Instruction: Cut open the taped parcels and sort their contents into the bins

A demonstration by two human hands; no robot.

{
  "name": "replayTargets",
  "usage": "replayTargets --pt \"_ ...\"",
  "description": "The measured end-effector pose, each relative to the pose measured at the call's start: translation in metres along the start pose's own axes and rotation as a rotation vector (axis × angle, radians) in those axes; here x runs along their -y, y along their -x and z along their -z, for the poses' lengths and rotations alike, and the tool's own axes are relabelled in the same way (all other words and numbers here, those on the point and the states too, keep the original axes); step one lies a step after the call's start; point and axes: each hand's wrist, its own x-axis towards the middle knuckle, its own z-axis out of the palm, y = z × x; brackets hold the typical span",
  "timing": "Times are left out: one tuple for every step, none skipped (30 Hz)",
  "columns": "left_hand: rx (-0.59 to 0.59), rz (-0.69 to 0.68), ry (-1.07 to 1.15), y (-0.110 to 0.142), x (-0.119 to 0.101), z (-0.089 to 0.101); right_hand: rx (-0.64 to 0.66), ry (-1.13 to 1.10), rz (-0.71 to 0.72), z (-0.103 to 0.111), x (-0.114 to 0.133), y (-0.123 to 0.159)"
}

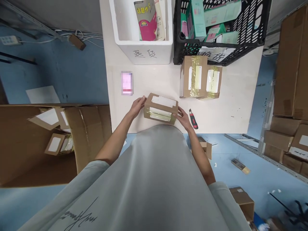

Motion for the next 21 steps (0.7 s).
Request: replayTargets --pt "0.013 -0.047 -0.026 0.011 0.002 0.000 -0.038 0.021 0.014 -0.005 0.001 -0.002" --pt "0.024 -0.090 -0.059 0.021 0.003 -0.001 -0.077 0.059 0.026 -0.009 0.002 -0.004" --pt "0.030 -0.125 -0.096 0.031 0.005 -0.001 -0.115 0.112 0.033 -0.012 0.003 -0.007" --pt "0.032 -0.149 -0.136 0.039 0.007 -0.002 -0.149 0.176 0.034 -0.015 0.005 -0.009" --pt "0.030 -0.165 -0.176 0.046 0.009 -0.002 -0.175 0.244 0.028 -0.015 0.007 -0.011" --pt "0.024 -0.172 -0.212 0.051 0.011 -0.003 -0.187 0.306 0.019 -0.015 0.008 -0.013" --pt "0.014 -0.172 -0.238 0.056 0.013 -0.003 -0.178 0.356 0.010 -0.012 0.009 -0.013" --pt "0.004 -0.167 -0.261 0.059 0.016 -0.003 -0.151 0.392 0.006 -0.009 0.008 -0.013" --pt "-0.010 -0.156 -0.284 0.062 0.018 -0.003 -0.117 0.420 0.010 -0.003 0.006 -0.013" --pt "-0.029 -0.145 -0.310 0.064 0.021 -0.003 -0.097 0.451 0.022 0.003 0.002 -0.011" --pt "-0.053 -0.135 -0.336 0.066 0.023 -0.004 -0.111 0.497 0.039 0.011 -0.003 -0.009" --pt "-0.080 -0.134 -0.354 0.068 0.024 -0.006 -0.161 0.561 0.054 0.019 -0.010 -0.007" --pt "-0.106 -0.146 -0.360 0.069 0.025 -0.008 -0.246 0.640 0.054 0.028 -0.018 -0.003" --pt "-0.129 -0.177 -0.353 0.070 0.025 -0.011 -0.347 0.724 0.029 0.036 -0.026 0.000" --pt "-0.146 -0.224 -0.339 0.071 0.023 -0.015 -0.436 0.799 -0.026 0.044 -0.034 0.004" --pt "-0.152 -0.281 -0.330 0.072 0.022 -0.019 -0.491 0.860 -0.100 0.050 -0.042 0.009" --pt "-0.149 -0.338 -0.335 0.072 0.020 -0.022 -0.507 0.902 -0.175 0.055 -0.049 0.013" --pt "-0.140 -0.389 -0.356 0.073 0.017 -0.025 -0.494 0.930 -0.239 0.059 -0.055 0.017" --pt "-0.124 -0.428 -0.387 0.074 0.015 -0.027 -0.463 0.948 -0.279 0.061 -0.058 0.021" --pt "-0.105 -0.453 -0.417 0.074 0.013 -0.027 -0.424 0.958 -0.295 0.063 -0.061 0.024" --pt "-0.083 -0.464 -0.438 0.074 0.011 -0.026 -0.392 0.957 -0.294 0.063 -0.061 0.027"
